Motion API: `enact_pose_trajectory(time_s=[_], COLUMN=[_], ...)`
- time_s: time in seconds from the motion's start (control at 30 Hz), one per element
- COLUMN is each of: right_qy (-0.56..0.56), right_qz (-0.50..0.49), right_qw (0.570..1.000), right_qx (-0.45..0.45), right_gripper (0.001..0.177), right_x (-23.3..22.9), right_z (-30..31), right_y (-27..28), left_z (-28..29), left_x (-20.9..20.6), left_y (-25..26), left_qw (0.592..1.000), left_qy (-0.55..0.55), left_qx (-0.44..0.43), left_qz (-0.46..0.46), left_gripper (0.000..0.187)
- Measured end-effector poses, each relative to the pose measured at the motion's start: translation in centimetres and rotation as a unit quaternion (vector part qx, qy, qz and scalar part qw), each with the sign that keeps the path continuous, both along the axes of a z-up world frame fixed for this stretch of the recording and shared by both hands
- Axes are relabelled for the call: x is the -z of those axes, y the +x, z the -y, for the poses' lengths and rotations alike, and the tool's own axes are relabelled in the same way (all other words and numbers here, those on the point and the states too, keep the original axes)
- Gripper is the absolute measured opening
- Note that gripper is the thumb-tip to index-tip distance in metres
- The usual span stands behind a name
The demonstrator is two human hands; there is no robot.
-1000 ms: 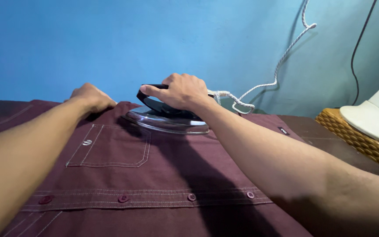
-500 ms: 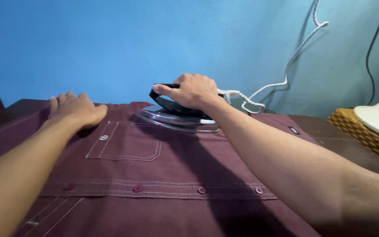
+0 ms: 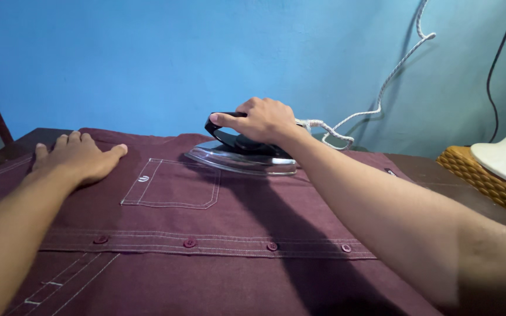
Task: The person irons a maroon shirt laid flat on a table, using a steam iron in their right hand while holding the fabric steady with the left. They repeatedly smooth the upper chest and pocket area, moving the iron back and forth across the same region.
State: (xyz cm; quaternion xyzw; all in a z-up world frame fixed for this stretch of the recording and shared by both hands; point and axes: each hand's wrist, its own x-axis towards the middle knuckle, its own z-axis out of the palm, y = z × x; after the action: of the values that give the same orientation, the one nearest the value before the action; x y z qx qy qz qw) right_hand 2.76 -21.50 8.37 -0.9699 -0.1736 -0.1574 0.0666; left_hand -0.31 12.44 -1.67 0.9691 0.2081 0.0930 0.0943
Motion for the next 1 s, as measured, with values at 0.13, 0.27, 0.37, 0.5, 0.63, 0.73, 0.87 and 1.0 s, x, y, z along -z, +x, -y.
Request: enact_pose_trajectory(time_s=[0.13,0.27,0.37,0.5,0.63,0.73,0.87,1.0], right_qy=[0.017,0.005,0.014,0.012,0.010,0.016,0.044,0.053], right_qz=[-0.006,-0.018,-0.011,-0.003,-0.006,0.000,0.024,0.019], right_qw=[1.000,1.000,1.000,1.000,1.000,1.000,0.999,0.998], right_qx=[0.000,0.004,-0.007,-0.022,-0.029,-0.006,0.007,0.034], right_gripper=[0.097,0.096,0.094,0.092,0.091,0.090,0.089,0.093], right_x=[0.0,-0.3,-0.5,-0.1,-0.1,0.0,0.5,0.3], right_z=[-0.1,-0.2,0.3,1.1,1.5,1.5,1.5,1.0], right_y=[-0.2,-0.4,-0.4,-0.2,-0.2,-0.1,0.5,1.2], left_z=[0.0,2.9,5.6,7.0,7.0,7.4,7.8,8.9], left_x=[-1.4,-2.8,-1.2,1.6,0.3,-0.1,0.5,1.0], left_y=[-0.3,2.1,3.6,2.6,1.4,1.6,3.3,3.5], left_qw=[0.997,0.989,0.967,0.964,0.975,0.978,0.961,0.959], left_qy=[0.060,0.068,0.094,0.025,0.034,0.048,0.116,0.076], left_qx=[0.043,0.129,0.234,0.264,0.214,0.192,0.250,0.272], left_qz=[-0.008,0.009,0.043,0.003,-0.054,-0.066,-0.029,-0.032], left_gripper=[0.063,0.056,0.055,0.067,0.072,0.071,0.068,0.068])
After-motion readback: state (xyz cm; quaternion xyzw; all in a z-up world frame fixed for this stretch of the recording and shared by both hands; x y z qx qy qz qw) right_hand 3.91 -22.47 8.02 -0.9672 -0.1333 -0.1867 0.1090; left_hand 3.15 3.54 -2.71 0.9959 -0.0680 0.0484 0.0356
